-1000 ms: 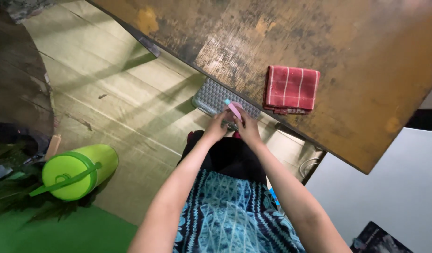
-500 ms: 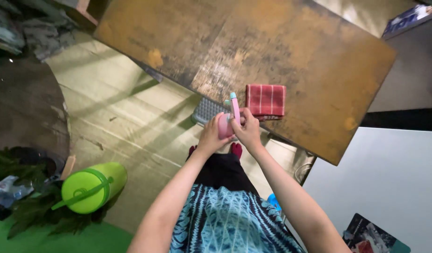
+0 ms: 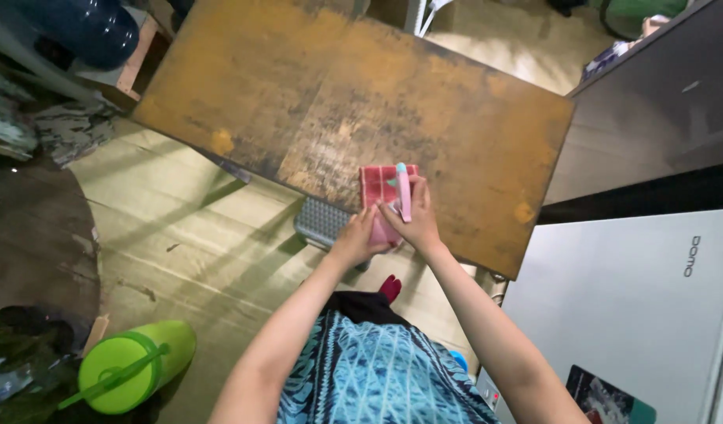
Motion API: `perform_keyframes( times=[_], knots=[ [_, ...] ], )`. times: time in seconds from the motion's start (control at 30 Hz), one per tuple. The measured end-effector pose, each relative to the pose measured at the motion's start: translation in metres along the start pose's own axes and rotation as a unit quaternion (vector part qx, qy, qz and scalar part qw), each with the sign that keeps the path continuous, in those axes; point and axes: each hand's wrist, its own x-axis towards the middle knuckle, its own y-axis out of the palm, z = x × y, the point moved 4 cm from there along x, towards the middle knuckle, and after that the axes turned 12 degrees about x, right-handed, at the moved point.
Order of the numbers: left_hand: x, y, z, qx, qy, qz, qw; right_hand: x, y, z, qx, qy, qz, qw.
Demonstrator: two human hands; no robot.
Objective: The person wipes a wooden table with a red cloth, sprays cleaner from a pink bottle, and continues wiping the surface. The person folds the cloth and repeats the spray-and-wipe cycle across the table.
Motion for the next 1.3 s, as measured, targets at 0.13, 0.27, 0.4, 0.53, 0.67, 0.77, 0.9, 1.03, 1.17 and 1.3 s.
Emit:
perform_keyframes(
  times=[0.13,0.27,0.4,0.53,0.67,0.77,0.9,1.03,1.17,1.3],
  knots=[
    [0.021,0.021,-0.035,-0.061,0.050,-0.034,0.996,0.005,-0.030,-0.004,0.046,0.004,-0.014,0.999],
    [0.035,0.016,-0.083,-0.113,0.044,0.002,0.993,0.006,-0.059,-0.015,0.070,-0.035,-0.019,0.997],
    [0.056,0.037,-0.109,-0.117,0.054,0.035,0.991,-0.001,-0.095,-0.030,0.125,-0.021,-0.092,0.988],
    [0.074,0.073,-0.111,-0.097,0.039,0.135,0.985,-0.019,-0.124,-0.084,0.168,0.050,-0.141,0.974],
    [0.077,0.119,-0.085,0.039,0.064,0.208,0.975,-0.047,-0.143,-0.098,0.037,0.097,-0.157,0.982],
    [0.069,0.102,-0.075,0.088,0.050,0.201,0.974,-0.065,-0.156,-0.113,0.008,0.138,-0.179,0.974],
    [0.083,0.096,-0.044,0.126,-0.042,0.143,0.981,-0.075,-0.183,-0.125,-0.005,0.176,-0.179,0.968],
    [0.098,0.117,0.000,0.127,-0.145,0.109,0.975,-0.079,-0.222,-0.140,-0.009,0.191,-0.165,0.967],
    [0.094,0.143,0.000,0.094,-0.210,0.139,0.963,-0.088,-0.261,-0.174,-0.088,0.216,-0.108,0.966],
    [0.091,0.142,-0.060,0.117,-0.215,0.127,0.961,-0.098,-0.288,-0.165,-0.093,0.244,-0.030,0.965]
  ],
)
